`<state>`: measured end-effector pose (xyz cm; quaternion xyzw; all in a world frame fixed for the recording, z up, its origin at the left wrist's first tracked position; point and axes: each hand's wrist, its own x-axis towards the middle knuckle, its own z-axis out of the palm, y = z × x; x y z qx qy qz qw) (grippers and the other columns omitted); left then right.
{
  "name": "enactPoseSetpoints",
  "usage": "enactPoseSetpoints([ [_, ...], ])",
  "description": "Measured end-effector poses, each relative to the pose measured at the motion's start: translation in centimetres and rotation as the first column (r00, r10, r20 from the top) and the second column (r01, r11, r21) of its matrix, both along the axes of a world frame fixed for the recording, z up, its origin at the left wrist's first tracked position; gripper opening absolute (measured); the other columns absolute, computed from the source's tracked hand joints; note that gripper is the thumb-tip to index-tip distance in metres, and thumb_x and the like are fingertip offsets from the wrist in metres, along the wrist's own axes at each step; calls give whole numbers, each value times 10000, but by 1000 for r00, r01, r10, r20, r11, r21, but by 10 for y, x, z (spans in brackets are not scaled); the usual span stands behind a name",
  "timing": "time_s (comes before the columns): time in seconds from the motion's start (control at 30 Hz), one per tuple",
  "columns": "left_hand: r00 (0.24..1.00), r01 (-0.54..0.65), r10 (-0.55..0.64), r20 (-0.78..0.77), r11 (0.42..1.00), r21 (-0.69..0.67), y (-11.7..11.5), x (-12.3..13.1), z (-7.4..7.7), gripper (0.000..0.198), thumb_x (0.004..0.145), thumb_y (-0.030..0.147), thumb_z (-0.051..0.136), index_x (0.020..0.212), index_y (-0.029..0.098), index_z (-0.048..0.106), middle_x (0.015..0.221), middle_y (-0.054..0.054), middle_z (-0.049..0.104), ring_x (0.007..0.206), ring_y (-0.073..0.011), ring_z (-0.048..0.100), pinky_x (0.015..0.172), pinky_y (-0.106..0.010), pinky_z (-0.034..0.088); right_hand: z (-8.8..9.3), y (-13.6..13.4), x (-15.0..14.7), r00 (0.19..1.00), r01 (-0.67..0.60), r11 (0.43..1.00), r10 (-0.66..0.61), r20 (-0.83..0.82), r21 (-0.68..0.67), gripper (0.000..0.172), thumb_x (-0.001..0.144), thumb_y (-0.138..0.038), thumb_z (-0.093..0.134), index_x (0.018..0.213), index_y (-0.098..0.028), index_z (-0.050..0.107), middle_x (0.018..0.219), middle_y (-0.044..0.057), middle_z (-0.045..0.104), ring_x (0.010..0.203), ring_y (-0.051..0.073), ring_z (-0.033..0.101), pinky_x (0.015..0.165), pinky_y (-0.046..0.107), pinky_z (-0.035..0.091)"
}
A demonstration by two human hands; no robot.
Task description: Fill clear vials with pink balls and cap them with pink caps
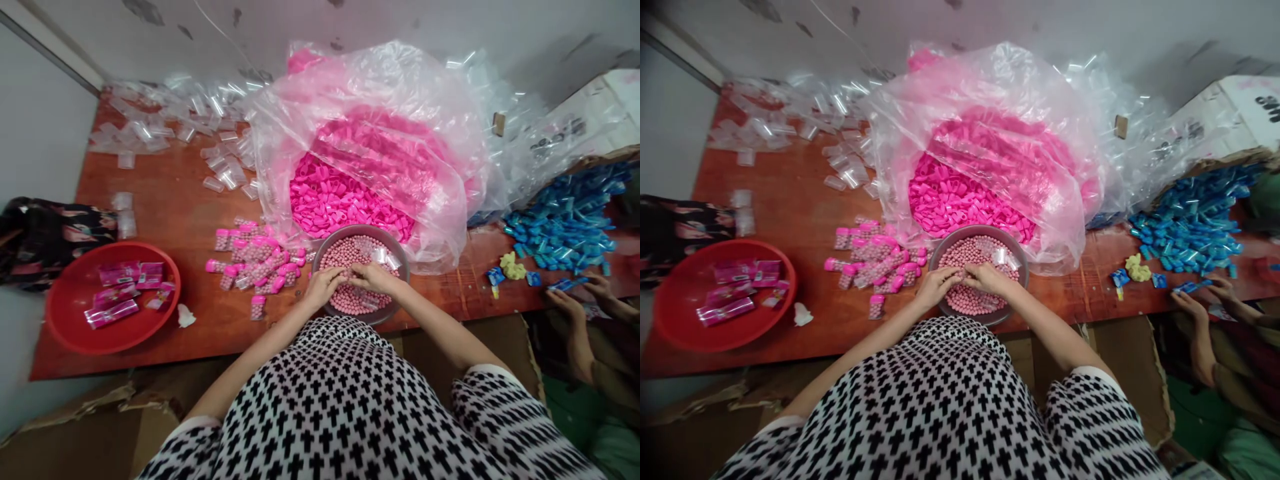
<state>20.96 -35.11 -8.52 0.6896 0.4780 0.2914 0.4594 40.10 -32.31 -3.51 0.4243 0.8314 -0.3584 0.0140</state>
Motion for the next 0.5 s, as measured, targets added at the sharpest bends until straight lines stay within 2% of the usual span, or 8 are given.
enactPoseSetpoints([
  [0.17, 1000, -27, 27, -6, 999, -28, 4, 0, -3, 213, 846, 243, 567, 1021, 187, 673, 969, -62, 713, 884, -185, 657, 801, -302, 504, 8, 13, -5, 967, -191, 980, 177, 181, 60, 226, 911, -319, 457, 936, -140, 592, 745, 64, 666, 583, 124, 541, 558, 233, 258],
  [0.27, 999, 51, -50, 16, 999, -15, 8, -2, -1, 215, 862, 250, 546, 1034, 199, 664, 958, -51, 709, 888, -176, 651, 798, -293, 502, 11, 17, -4, 931, -297, 951, 271, 243, 80, 242, 901, -310, 449, 952, -128, 600, 758, 92, 684, 590, 144, 564, 561, 245, 264],
  [0.33, 994, 106, -106, 2, 994, 27, 12, -4, 0, 228, 875, 254, 525, 1055, 203, 654, 978, -54, 699, 912, -174, 645, 814, -292, 499, 12, 21, 2, 929, -315, 949, 302, 215, 26, 241, 889, -339, 477, 923, -143, 614, 728, 70, 685, 584, 143, 569, 561, 240, 278],
  [0.4, 994, 112, -111, -23, 992, 51, 16, -6, 0, 239, 878, 267, 518, 1068, 203, 647, 1001, -62, 689, 927, -177, 642, 833, -298, 498, 12, 31, 13, 957, -233, 972, 234, 170, -24, 257, 857, -400, 544, 951, -173, 618, 748, 42, 692, 626, 145, 594, 583, 229, 315],
  [0.47, 996, 87, -86, -17, 996, 37, 19, -8, -1, 238, 873, 285, 525, 1058, 199, 649, 1008, -64, 688, 930, -180, 644, 849, -304, 498, 11, 48, 26, 980, -26, 999, 21, 196, 21, 305, 837, -445, 573, 1010, -196, 609, 828, 40, 701, 715, 162, 620, 632, 232, 360],
  [0.5, 998, 65, -65, 1, 998, 19, 20, -9, 0, 235, 869, 294, 531, 1045, 196, 652, 1011, -65, 690, 934, -181, 645, 858, -307, 496, 11, 60, 32, 964, 105, 990, -125, 234, 96, 308, 854, -442, 551, 1036, -198, 601, 885, 52, 700, 768, 176, 626, 662, 242, 379],
])
